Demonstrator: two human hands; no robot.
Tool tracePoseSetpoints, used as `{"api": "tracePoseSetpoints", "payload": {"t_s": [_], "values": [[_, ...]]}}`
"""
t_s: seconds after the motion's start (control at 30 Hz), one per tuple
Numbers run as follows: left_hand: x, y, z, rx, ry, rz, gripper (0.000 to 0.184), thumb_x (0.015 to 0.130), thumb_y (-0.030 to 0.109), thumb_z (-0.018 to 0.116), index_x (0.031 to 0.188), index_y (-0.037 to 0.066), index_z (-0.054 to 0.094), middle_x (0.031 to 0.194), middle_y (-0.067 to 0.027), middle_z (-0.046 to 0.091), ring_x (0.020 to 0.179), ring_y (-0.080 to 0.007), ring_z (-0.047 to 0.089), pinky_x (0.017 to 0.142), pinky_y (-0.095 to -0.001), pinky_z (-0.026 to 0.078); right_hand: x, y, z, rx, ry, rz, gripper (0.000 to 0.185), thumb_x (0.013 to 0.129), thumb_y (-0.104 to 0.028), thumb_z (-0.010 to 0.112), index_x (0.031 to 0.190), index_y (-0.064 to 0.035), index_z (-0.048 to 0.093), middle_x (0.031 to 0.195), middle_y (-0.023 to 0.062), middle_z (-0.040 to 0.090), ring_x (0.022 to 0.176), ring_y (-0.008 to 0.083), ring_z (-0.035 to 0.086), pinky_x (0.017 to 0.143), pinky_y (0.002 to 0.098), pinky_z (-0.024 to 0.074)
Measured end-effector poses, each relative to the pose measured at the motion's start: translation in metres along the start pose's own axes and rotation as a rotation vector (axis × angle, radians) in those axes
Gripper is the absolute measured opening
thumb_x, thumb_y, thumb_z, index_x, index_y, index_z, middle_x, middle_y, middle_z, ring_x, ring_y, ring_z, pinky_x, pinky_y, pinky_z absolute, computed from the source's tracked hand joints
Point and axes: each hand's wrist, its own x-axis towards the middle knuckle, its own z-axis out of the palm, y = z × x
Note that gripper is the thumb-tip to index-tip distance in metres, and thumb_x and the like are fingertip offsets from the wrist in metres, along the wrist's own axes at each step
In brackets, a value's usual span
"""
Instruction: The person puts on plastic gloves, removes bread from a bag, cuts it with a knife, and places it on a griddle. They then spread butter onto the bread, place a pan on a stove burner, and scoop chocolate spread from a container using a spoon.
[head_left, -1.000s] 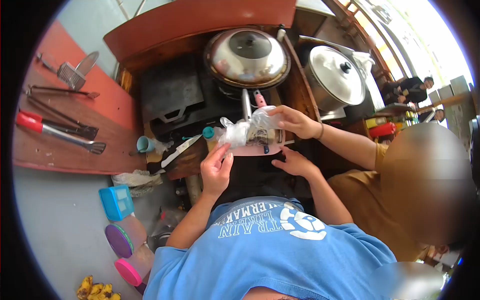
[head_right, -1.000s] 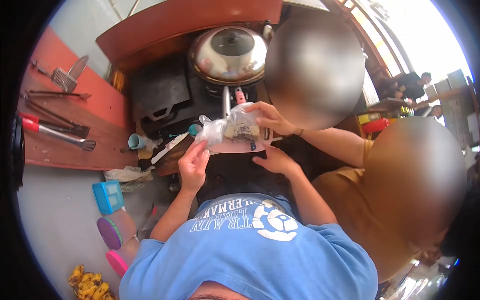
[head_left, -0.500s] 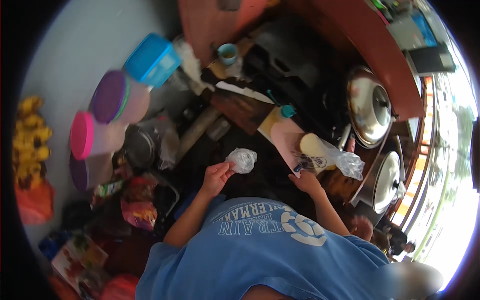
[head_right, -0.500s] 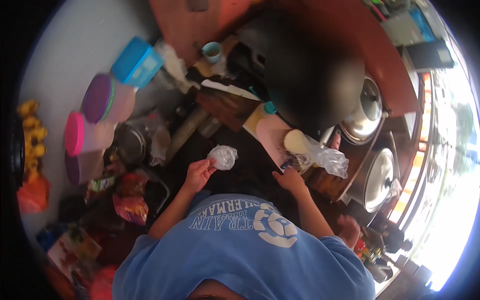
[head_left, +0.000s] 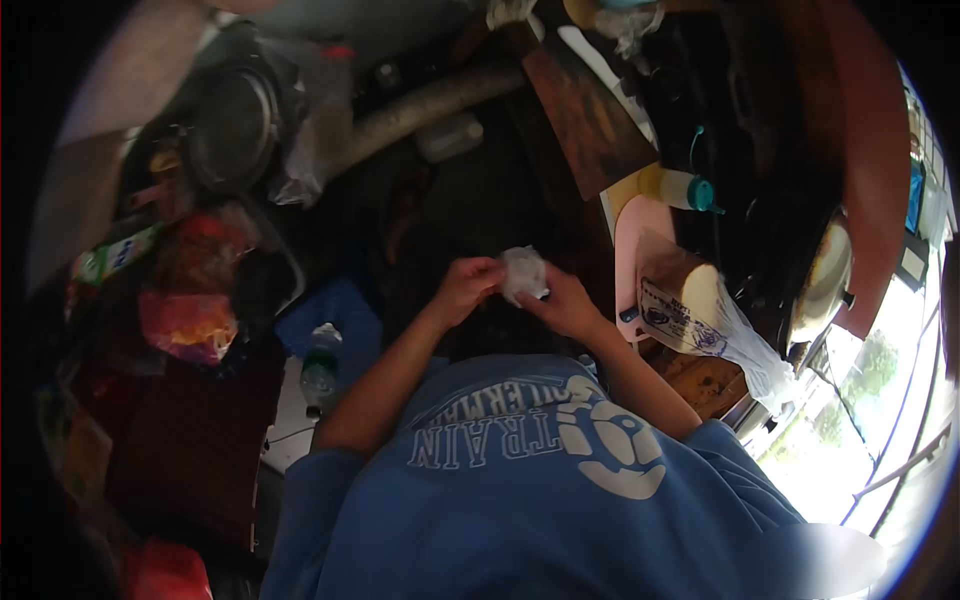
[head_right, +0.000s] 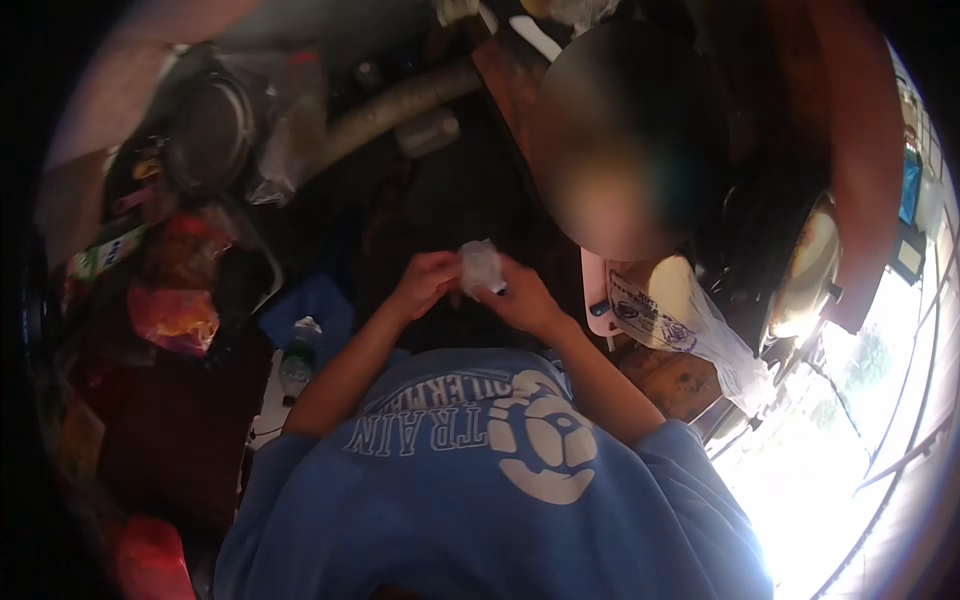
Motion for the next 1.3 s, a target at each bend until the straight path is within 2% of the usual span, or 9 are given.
{"api": "tracePoseSetpoints", "payload": {"t_s": [0.17,0.27,0.5,0.73,0.9,1.07,1.13,1.23,1.3], "values": [[-0.006,-0.026,-0.011,-0.032,0.135,0.053,0.018,0.093,0.012,0.071,0.109,0.002,0.068,0.096,-0.0034,0.068,0.088,-0.0091,0.064,0.076,-0.0243,0.052,0.026,0.045,0.037,-0.025,-0.044,0.119,0.042,0.084,-0.017,0.075,0.123,-0.0056,0.063,0.1,0.0185,0.072,0.094,0.0289,0.073,0.084,0.0379,0.0557],[-0.004,-0.028,-0.004,-0.053,0.204,0.105,0.024,0.091,0.006,0.073,0.113,0.001,0.064,0.1,-0.0043,0.068,0.091,-0.0098,0.064,0.078,-0.0253,0.053,0.038,0.062,0.047,0.023,-0.021,0.244,0.035,0.082,-0.02,0.073,0.111,-0.0028,0.064,0.095,0.0222,0.07,0.088,0.0381,0.072,0.078,0.0411,0.0572],[0.015,-0.045,0.006,-0.013,0.234,0.095,0.057,0.086,-0.006,0.072,0.136,0.001,0.045,0.123,-0.0106,0.061,0.111,-0.0182,0.062,0.096,-0.0331,0.052,0.036,0.116,0.079,0.389,0.136,0.384,0.035,0.086,-0.015,0.069,0.118,-0.0013,0.064,0.1,0.0138,0.073,0.092,0.0207,0.071,0.082,0.035,0.0558],[0.02,-0.06,0.012,0.024,0.309,0.165,0.069,0.085,-0.007,0.07,0.145,0.002,0.037,0.127,-0.0138,0.061,0.109,-0.0167,0.063,0.091,-0.031,0.053,0.039,0.13,0.087,0.544,0.099,0.472,0.036,0.088,-0.011,0.066,0.122,-0.0012,0.063,0.103,0.0069,0.072,0.093,0.0132,0.068,0.083,0.0305,0.0549],[0.018,-0.05,0.014,0.159,0.401,0.197,0.054,0.085,-0.004,0.071,0.135,-0.001,0.051,0.113,-0.0115,0.068,0.097,-0.0135,0.067,0.081,-0.0272,0.055,0.04,0.117,0.088,0.774,0.045,0.444,0.037,0.088,-0.009,0.066,0.124,-0.0029,0.063,0.104,0.0025,0.071,0.094,0.0107,0.066,0.082,0.0289,0.0543],[0.002,-0.029,0.008,0.325,0.278,0.201,0.03,0.088,-0.004,0.071,0.117,-0.001,0.065,0.108,-0.0052,0.07,0.098,-0.0114,0.066,0.088,-0.0273,0.053,0.017,0.061,0.065,0.923,0.14,0.222,0.032,0.091,-0.014,0.068,0.121,-0.0046,0.066,0.093,0.0048,0.073,0.087,0.0109,0.069,0.073,0.0294,0.0544],[-0.018,0.002,0.025,0.498,0.22,0.312,0.019,0.088,-0.003,0.072,0.107,-0.001,0.069,0.102,-0.0012,0.07,0.093,-0.0076,0.064,0.084,-0.0249,0.052,-0.003,0.026,0.036,0.332,0.167,0.147,0.026,0.094,-0.021,0.067,0.114,-0.0038,0.069,0.08,0.0112,0.072,0.074,0.0139,0.071,0.064,0.0314,0.0545],[-0.059,0.061,0.095,0.514,0.105,0.505,0.018,0.084,-0.003,0.074,0.101,-0.001,0.069,0.09,-0.0001,0.07,0.08,-0.0053,0.063,0.07,-0.0223,0.051,-0.044,-0.029,-0.007,0.467,0.254,0.099,0.025,0.097,-0.023,0.063,0.109,-0.002,0.07,0.073,0.016,0.069,0.065,0.0174,0.071,0.059,0.0332,0.0544],[-0.085,0.101,0.133,0.71,0.038,0.514,0.017,0.084,-0.002,0.075,0.1,-0.001,0.069,0.092,-0.0006,0.07,0.084,-0.0059,0.063,0.073,-0.0225,0.051,-0.08,-0.078,-0.055,0.514,0.271,0.089,0.024,0.101,-0.016,0.061,0.113,0.0034,0.069,0.087,0.0082,0.073,0.078,0.0107,0.068,0.067,0.0284,0.061]]}}
